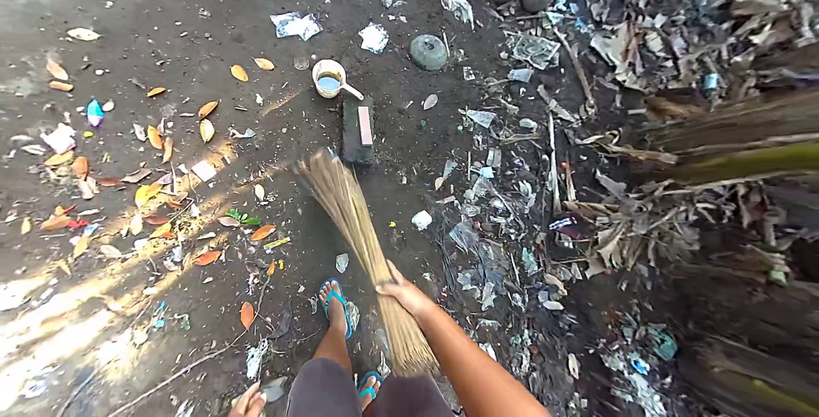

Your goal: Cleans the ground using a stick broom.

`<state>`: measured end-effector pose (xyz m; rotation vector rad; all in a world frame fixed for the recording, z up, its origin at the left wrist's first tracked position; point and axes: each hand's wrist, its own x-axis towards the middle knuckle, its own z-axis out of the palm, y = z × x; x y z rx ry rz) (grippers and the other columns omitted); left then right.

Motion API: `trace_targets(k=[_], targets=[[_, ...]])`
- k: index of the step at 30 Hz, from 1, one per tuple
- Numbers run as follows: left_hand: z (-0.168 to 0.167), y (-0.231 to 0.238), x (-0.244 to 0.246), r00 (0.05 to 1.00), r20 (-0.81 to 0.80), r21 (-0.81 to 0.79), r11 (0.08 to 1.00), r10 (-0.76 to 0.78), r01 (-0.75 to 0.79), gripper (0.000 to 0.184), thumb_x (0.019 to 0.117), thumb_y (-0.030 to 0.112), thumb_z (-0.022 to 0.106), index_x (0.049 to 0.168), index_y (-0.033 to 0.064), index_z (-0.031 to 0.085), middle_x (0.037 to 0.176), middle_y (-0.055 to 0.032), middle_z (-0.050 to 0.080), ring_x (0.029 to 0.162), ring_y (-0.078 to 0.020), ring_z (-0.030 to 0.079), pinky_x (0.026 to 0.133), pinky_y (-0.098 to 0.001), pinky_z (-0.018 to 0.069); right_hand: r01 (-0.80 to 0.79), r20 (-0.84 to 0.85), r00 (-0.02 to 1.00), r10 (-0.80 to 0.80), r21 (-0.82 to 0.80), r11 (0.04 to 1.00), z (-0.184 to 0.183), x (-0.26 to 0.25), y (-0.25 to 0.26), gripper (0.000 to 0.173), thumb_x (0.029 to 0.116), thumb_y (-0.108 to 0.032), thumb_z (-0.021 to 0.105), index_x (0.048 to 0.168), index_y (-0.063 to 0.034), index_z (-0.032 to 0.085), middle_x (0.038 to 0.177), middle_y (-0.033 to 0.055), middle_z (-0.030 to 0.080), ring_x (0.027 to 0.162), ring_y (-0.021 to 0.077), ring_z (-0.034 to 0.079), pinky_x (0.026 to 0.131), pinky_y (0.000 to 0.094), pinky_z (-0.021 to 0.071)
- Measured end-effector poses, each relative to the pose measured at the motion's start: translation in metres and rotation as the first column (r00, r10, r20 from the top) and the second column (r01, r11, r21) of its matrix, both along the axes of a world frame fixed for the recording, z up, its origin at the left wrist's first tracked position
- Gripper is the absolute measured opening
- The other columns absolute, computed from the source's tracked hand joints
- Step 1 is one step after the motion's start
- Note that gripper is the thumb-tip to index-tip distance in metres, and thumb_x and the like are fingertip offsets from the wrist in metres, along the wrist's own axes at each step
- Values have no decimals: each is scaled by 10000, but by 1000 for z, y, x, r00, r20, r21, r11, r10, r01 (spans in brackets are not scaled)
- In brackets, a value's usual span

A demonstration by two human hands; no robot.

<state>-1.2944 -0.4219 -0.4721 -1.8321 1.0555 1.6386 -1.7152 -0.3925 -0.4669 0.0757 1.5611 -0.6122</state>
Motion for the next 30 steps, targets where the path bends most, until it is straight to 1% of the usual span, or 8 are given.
trace_targets(k=[3, 6, 9, 11, 17, 22, 26, 30], targets=[[-4, 2, 3, 996, 15, -30, 995, 92, -91, 537, 1083, 275, 521, 1537, 3, 429, 1500, -222, 538, 1416, -375, 490, 1172, -559, 377, 157, -103, 983, -152, 38, 987, 54, 11, 44, 944, 923, -104, 664, 1654, -222, 80, 1483, 220, 480, 1161, 303, 625, 930, 478, 550], [-12, 12, 1, 981, 44, -4, 982, 191, -191, 539, 1089, 272, 518, 1540, -4, 415, 1510, -238, 518, 1396, -395, 501, 1138, -580, 399, 367, -223, 917, -330, 154, 917, 59, 21, 74, 819, 960, -123, 637, 1633, -193, 175, 1361, 211, 560, 1046, 282, 649, 851, 462, 561], [-12, 22, -15, 950, 31, -8, 951, 311, -311, 544, 1087, 270, 520, 1534, -21, 413, 1497, -267, 513, 1357, -409, 527, 1116, -571, 421, 539, -182, 839, -512, 153, 829, 31, 32, 49, 328, 1036, -228, 531, 1317, -57, 519, 952, 135, 665, 788, 207, 670, 680, 407, 579], [-11, 24, -33, 931, -11, -16, 931, 364, -364, 549, 1080, 276, 522, 1535, -14, 417, 1499, -263, 514, 1367, -406, 521, 1119, -574, 418, 503, -8, 863, -505, 92, 859, 9, 47, 1, 323, 1068, -300, 466, 1224, -33, 561, 894, 104, 664, 766, 180, 668, 669, 386, 582], [-10, 1, -98, 823, -147, -137, 813, 549, -566, 530, 1073, 280, 538, 1528, 24, 446, 1510, -227, 515, 1355, -384, 537, 1091, -583, 450, 157, 204, 971, -125, -152, 976, -31, 88, -195, 470, 1056, -263, 523, 1477, -86, 410, 1094, 147, 648, 888, 203, 650, 764, 401, 565], [6, -47, -158, 530, -377, -159, 510, 760, -845, 519, 1117, 345, 361, 1552, 64, 407, 1506, -177, 536, 1324, -328, 578, 1039, -540, 504, -281, 94, 938, 334, -358, 891, -25, 51, -212, 929, 974, -154, 643, 1656, -213, 15, 1446, 225, 502, 1103, 285, 642, 894, 461, 562], [33, -45, -215, 331, -522, 54, 418, 786, -907, 660, 1092, 468, 211, 1535, 1, 360, 1334, -164, 643, 1153, -249, 660, 953, -454, 554, -581, 143, 728, 670, -390, 714, 31, 36, -133, 1015, 928, -220, 700, 1650, -168, -11, 1441, 245, 512, 1170, 315, 643, 984, 508, 548], [61, 24, -236, -50, -475, 137, 18, 878, -990, 462, 1088, 338, 295, 1353, 21, 501, 1039, -106, 752, 921, -176, 742, 818, -370, 631, -836, 84, 232, 969, -491, 243, 51, 34, -72, 832, 1028, -444, 554, 1643, -60, 146, 1511, 276, 474, 1380, 388, 503, 1167, 589, 369]])
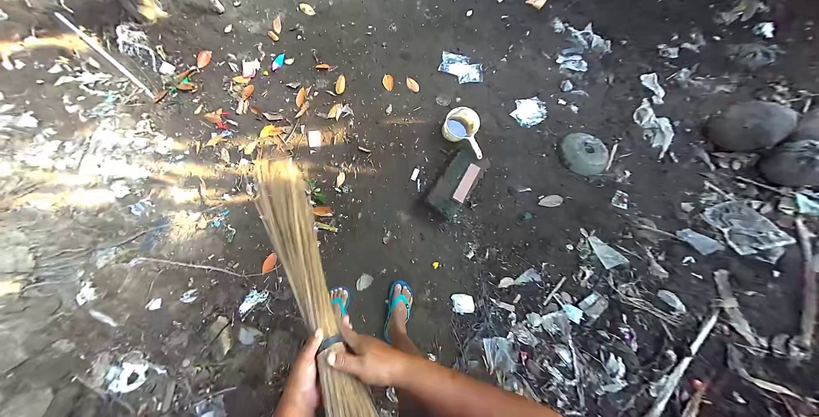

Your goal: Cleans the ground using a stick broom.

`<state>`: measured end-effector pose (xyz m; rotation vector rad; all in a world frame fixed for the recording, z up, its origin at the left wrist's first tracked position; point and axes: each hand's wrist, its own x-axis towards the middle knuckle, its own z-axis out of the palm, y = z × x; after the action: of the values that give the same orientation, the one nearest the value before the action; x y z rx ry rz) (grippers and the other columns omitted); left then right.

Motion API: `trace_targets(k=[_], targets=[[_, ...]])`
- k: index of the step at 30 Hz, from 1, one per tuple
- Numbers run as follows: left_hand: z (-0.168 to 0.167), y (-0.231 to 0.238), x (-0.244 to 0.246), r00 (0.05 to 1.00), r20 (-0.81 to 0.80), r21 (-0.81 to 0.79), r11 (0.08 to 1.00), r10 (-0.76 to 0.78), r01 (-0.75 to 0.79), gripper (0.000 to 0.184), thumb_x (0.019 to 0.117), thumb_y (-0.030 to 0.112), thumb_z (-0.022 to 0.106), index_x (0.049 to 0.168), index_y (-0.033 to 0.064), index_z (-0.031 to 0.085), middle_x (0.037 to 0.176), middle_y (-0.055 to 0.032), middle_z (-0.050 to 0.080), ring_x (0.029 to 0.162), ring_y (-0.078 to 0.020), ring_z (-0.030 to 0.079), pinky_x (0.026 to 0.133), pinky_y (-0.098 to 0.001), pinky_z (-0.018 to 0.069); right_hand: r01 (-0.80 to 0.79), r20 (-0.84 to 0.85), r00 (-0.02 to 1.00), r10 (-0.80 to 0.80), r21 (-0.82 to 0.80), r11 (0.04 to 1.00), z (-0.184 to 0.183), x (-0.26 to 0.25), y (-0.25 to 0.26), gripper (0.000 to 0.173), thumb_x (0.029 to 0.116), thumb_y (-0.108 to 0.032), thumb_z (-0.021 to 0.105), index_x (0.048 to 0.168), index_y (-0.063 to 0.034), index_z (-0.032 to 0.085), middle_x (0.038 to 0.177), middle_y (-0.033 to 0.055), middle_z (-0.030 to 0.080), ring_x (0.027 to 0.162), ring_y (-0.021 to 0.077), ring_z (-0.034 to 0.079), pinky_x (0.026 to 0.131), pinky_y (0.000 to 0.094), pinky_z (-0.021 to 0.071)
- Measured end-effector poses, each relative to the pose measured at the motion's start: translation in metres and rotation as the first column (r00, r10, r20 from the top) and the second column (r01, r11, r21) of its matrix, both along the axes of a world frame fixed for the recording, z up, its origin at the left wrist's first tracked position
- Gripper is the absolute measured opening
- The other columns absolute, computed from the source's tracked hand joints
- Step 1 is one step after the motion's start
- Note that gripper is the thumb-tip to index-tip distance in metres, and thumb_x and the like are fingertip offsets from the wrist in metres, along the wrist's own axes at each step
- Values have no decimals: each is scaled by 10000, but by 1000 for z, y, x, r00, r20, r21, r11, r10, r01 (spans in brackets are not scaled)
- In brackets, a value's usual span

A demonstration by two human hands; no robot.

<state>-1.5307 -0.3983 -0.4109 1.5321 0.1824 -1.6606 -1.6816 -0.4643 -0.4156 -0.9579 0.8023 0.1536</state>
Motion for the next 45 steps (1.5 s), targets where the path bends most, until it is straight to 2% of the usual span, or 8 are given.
trace_targets(k=[8, 12, 18, 24, 32, 37, 41, 45], targets=[[10, 139, 78, 941, 305, 402, 875, 148, -269, 257, 1110, 285, 388, 1121, 76, 537, 797, -72, 689, 673, -177, 702, 611, -353, 618, -165, -130, 978, 166, 19, 986, -21, -63, 40, 685, 1041, -343, 573, 1631, -162, 277, 1240, 241, 669, 1087, 367, 679, 1005, 571, 505], [-38, 108, 73, 933, 357, 560, 810, -46, -174, 437, 1057, 338, 546, 1355, 18, 570, 1171, -187, 682, 1009, -270, 666, 858, -490, 557, -216, -333, 919, 211, 22, 976, -35, -125, 46, 663, 1032, -350, 586, 1611, -155, 329, 1386, 232, 600, 1236, 373, 619, 1089, 570, 459], [-120, -27, -7, 960, 10, 343, 903, -278, 258, 511, 995, 308, 651, 1431, 74, 523, 1138, -186, 687, 954, -280, 691, 840, -472, 586, -291, -407, 871, 274, 21, 956, -47, -154, 61, 681, 1027, -340, 590, 1615, -131, 318, 1253, 232, 673, 1151, 383, 658, 1053, 596, 473], [-28, -9, -3, 961, -35, 96, 956, -273, 276, 896, 933, 79, 658, 1655, 184, 139, 1365, -199, 588, 945, -262, 694, 784, -436, 610, -322, -406, 857, 317, 57, 945, -45, -144, 60, 665, 1029, -347, 579, 1606, -120, 338, 1258, 225, 679, 1161, 385, 657, 1054, 604, 465], [-56, 86, 81, 889, 426, 542, 739, 168, -400, 465, 1017, 294, 627, 1394, 42, 526, 1140, -220, 659, 967, -308, 655, 828, -509, 552, -242, -431, 862, 266, 111, 964, -48, -135, 40, 645, 1042, -320, 575, 1602, -108, 333, 1220, 235, 679, 1088, 372, 681, 992, 559, 518], [-119, 7, 68, 990, 139, 503, 863, -25, -49, 454, 1011, 353, 619, 1340, 41, 586, 1108, -192, 682, 955, -293, 673, 834, -502, 567, -303, -433, 846, 310, 87, 949, -58, -110, 37, 643, 1033, -341, 579, 1596, -124, 358, 1215, 216, 697, 1088, 370, 689, 1001, 579, 513], [-97, -54, 44, 968, -115, 168, 955, -225, 242, 493, 1056, 214, 542, 1513, 114, 387, 1048, -143, 650, 796, -215, 655, 739, -395, 577, -338, -419, 844, 335, 70, 939, -55, -89, 27, 647, 1032, -323, 563, 1591, -77, 349, 1272, 246, 663, 1149, 388, 659, 1036, 592, 478], [-33, -25, 59, 990, -79, 72, 990, -118, 124, 835, 972, 132, 610, 1649, 201, 126, 1216, -183, 628, 839, -239, 685, 731, -424, 603, -340, -440, 835, 329, 56, 939, -47, -77, 3, 621, 1047, -329, 534, 1583, -68, 362, 1239, 261, 668, 1108, 395, 670, 1010, 595, 495]])
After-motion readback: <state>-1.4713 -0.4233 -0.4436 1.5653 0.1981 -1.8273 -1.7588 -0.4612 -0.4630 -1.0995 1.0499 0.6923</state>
